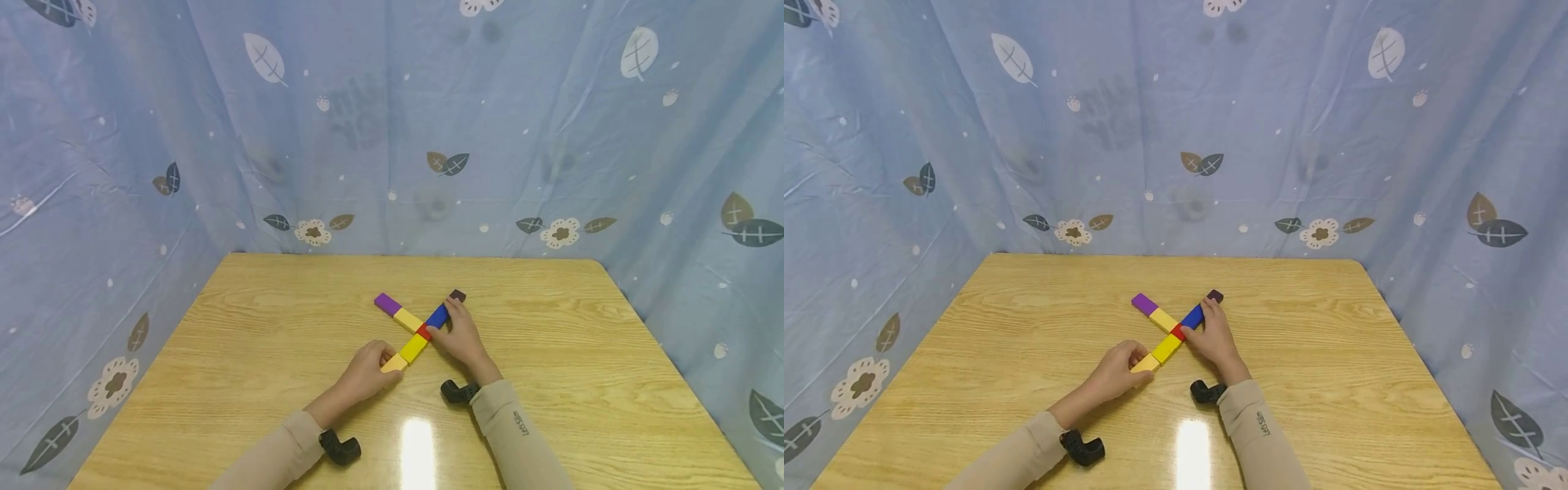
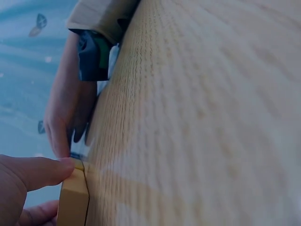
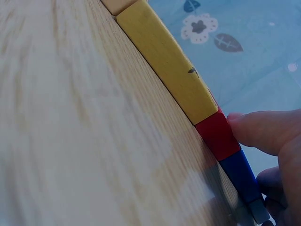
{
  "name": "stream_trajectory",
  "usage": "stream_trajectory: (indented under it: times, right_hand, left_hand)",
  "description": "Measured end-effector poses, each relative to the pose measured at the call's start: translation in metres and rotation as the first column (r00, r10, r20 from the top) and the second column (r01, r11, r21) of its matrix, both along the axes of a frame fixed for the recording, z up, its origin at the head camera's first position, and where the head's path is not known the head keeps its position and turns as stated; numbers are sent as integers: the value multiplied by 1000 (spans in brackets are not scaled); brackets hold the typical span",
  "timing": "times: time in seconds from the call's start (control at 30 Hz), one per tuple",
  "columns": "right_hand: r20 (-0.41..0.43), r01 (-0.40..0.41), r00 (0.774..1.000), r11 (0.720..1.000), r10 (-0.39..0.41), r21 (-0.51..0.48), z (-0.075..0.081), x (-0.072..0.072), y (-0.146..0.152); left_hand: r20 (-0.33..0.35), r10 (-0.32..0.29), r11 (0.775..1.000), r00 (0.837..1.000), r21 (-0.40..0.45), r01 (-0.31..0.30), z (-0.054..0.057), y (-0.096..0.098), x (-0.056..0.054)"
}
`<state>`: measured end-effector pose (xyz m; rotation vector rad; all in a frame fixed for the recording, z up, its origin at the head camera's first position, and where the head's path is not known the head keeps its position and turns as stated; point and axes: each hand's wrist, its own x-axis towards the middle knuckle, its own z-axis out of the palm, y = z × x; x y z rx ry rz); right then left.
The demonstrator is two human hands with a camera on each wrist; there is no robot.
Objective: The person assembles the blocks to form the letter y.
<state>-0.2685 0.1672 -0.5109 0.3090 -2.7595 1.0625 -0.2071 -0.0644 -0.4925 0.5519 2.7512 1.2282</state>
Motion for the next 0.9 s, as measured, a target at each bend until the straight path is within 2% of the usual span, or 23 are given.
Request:
stream_trajectory:
  times: [0.37, 0.63, 0.9]
  right_hand:
    - [23, 1, 1000, 1000, -1, -25, 1, 4, 1]
    - [16, 2, 1000, 1000, -2, -23, 0, 3, 2]
    - [-5, -1, 1000, 1000, 0, -26, -3, 4, 2]
  left_hand:
    - [27, 4, 1000, 1000, -20, -4, -2, 4, 3]
    - [27, -10, 1000, 1000, -10, 10, -1, 4, 2]
    - [30, -25, 999, 999, -37, 26, -1, 1, 1]
